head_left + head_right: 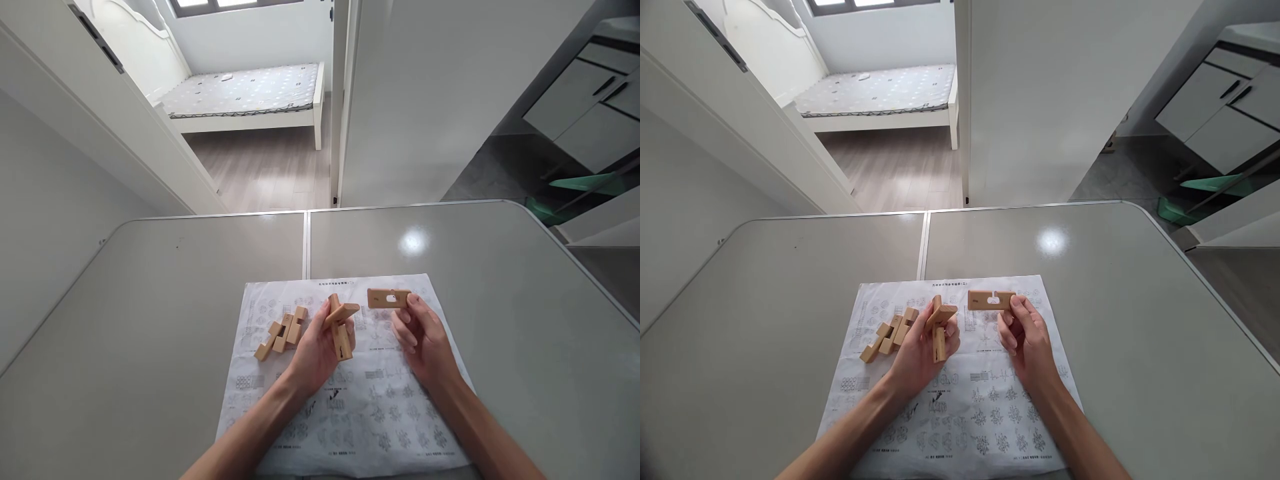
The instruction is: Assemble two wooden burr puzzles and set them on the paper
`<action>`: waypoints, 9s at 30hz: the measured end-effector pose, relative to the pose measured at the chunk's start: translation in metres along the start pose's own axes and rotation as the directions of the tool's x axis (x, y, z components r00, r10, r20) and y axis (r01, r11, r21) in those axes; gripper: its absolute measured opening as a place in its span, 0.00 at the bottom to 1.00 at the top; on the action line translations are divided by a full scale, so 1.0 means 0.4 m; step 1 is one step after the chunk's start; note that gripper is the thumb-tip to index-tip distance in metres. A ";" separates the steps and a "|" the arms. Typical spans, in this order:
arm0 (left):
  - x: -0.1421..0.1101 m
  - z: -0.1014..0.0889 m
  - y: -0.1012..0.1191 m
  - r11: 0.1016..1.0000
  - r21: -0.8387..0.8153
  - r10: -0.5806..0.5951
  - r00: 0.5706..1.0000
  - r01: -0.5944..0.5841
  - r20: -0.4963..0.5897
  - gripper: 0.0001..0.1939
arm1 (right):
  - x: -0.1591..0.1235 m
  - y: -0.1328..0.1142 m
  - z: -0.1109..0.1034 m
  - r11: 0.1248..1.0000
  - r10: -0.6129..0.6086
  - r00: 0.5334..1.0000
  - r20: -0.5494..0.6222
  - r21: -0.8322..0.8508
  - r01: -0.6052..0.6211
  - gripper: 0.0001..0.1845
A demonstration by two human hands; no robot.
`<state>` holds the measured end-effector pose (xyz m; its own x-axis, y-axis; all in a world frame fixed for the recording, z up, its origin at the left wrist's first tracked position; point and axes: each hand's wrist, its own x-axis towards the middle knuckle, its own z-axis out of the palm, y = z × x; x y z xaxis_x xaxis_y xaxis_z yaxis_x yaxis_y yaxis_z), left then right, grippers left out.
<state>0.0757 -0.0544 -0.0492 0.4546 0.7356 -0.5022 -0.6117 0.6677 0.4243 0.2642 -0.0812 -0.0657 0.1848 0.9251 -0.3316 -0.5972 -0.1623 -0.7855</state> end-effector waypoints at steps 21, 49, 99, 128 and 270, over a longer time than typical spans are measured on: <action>-0.007 0.021 -0.011 0.966 0.249 0.074 0.997 -0.067 -0.019 0.25 | -0.021 0.002 0.017 0.981 0.186 0.916 0.354 -0.019 -0.192 0.19; -0.003 -0.008 -0.012 0.946 0.320 0.022 0.997 -0.045 0.074 0.23 | -0.026 0.011 0.019 0.965 0.261 0.889 0.377 -0.106 -0.238 0.20; -0.015 -0.006 -0.002 0.920 0.377 0.023 0.975 -0.108 0.223 0.26 | -0.037 0.017 0.017 0.953 0.225 0.859 0.460 -0.289 -0.094 0.15; -0.003 0.015 0.008 0.973 0.228 -0.009 0.989 -0.024 0.146 0.28 | -0.044 0.028 -0.003 0.941 0.297 0.727 0.620 -0.061 -0.332 0.17; -0.053 -0.110 0.165 0.937 0.283 0.190 0.979 -0.204 0.078 0.26 | -0.049 0.076 0.045 0.238 -0.234 0.796 0.558 -0.761 0.603 0.15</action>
<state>-0.0027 -0.0311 -0.0436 0.3794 0.8555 -0.3522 -0.4827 0.5078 0.7135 0.2282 -0.0980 -0.0736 -0.1488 0.9660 0.2113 0.5632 0.2584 -0.7848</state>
